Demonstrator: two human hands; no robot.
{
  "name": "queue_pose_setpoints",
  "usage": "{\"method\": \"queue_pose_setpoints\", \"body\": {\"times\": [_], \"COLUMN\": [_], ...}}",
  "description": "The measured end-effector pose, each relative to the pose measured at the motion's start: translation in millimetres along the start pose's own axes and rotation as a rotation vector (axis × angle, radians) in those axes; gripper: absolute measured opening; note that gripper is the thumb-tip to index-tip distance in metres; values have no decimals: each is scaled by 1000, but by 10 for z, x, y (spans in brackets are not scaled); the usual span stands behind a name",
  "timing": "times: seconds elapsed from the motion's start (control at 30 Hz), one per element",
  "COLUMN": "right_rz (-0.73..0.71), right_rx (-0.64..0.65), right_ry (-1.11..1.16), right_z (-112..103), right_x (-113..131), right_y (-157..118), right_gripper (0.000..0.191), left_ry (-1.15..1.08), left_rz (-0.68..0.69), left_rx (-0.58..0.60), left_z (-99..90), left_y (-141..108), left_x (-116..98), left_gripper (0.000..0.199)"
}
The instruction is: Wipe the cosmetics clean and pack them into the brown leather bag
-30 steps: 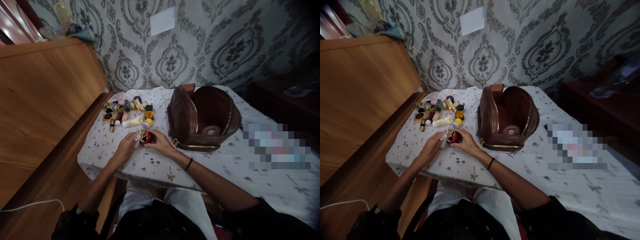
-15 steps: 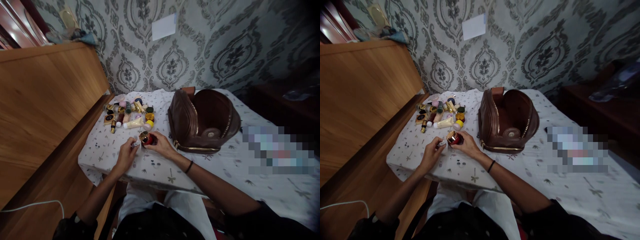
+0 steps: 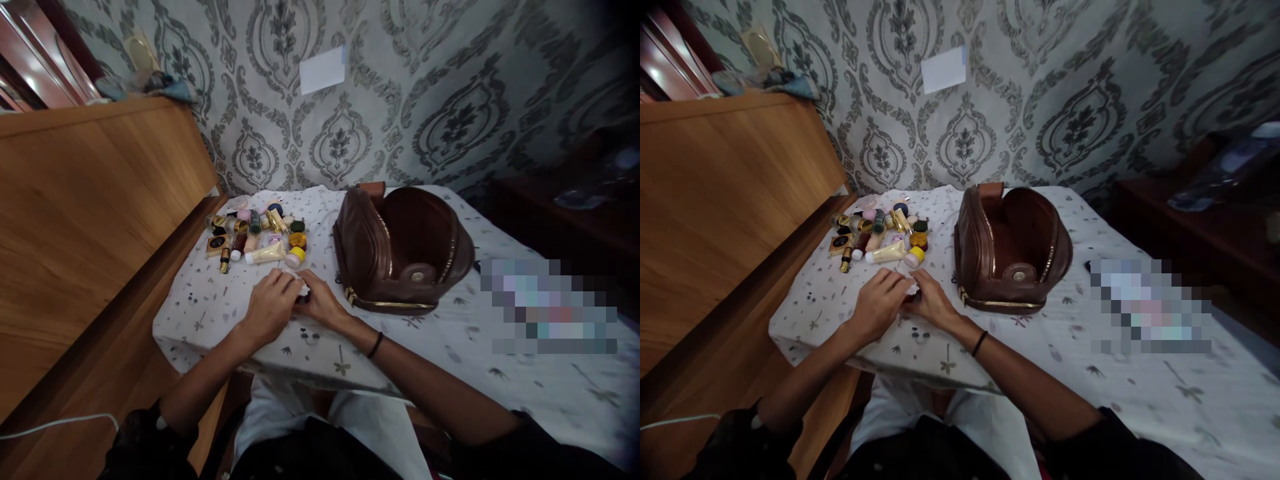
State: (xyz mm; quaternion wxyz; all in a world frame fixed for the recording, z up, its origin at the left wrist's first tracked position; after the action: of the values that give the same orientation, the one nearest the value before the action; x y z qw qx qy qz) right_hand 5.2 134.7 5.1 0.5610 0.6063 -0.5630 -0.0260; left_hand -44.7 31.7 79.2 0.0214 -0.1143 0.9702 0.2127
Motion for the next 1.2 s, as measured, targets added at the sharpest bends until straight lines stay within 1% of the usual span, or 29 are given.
{"method": "queue_pose_setpoints", "body": {"times": [0.07, 0.1, 0.17, 0.23, 0.3, 0.33, 0.4, 0.47, 0.53, 0.63, 0.73, 0.8, 0.9, 1.0, 1.1, 1.2], "right_rz": [-29, -37, -39, -39, -46, -48, -43, -31, -11, 15, 26, 33, 40, 68, 128, 210], "right_rx": [13, 23, 29, 35, 39, 43, 49, 50, 50, 61, 74, 67, 53, 45, 32, 17], "right_ry": [-1, -1, -1, 0, -4, -8, -13, -14, -10, -11, -17, -44, -107, -105, -15, 150], "right_z": [7, 11, 11, 13, 18, 22, 29, 29, 24, 17, 17, 8, -16, -31, -33, -14], "right_x": [26, 29, 13, -13, -34, -42, -52, -54, -54, -63, -81, -88, -72, -54, -50, -38], "right_y": [12, 15, 14, 6, -4, -9, -17, -22, -27, -35, -43, -44, -36, -27, -29, -37], "right_gripper": [49, 50, 55, 59, 63, 64, 65, 67, 72, 79, 75, 72, 66, 64, 62, 60], "left_ry": [-63, -128, -326, -579, -767, -818, -859, -871, -879, -876, -876, -860, -831, -820, -764, -678], "left_rz": [-53, -90, -179, -300, -417, -461, -514, -550, -586, -612, -609, -600, -569, -520, -473, -392], "left_rx": [28, 48, 110, 183, 219, 220, 207, 198, 192, 208, 233, 227, 222, 201, 142, 69], "left_z": [14, 34, 114, 235, 359, 409, 479, 519, 536, 542, 531, 497, 414, 296, 160, 26], "left_y": [165, 243, 370, 432, 421, 392, 305, 197, 87, -53, -149, -186, -213, -239, -291, -362], "left_x": [80, 150, 334, 548, 740, 814, 915, 968, 991, 973, 913, 873, 805, 731, 657, 568], "left_gripper": [24, 22, 20, 19, 22, 24, 27, 29, 31, 34, 35, 33, 30, 26, 22, 23]}}
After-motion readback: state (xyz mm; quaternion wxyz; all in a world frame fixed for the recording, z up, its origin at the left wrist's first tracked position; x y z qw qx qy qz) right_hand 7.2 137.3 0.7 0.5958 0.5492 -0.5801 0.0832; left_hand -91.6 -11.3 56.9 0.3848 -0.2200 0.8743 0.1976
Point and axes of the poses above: each hand's wrist, its own y-axis towards the middle knuckle, its own z-axis out of the palm, x = y × z, the point moved 6 cm from there along y, towards the middle knuckle, and after that the axes turned 15 degrees about -z, right-handed, at the moved point
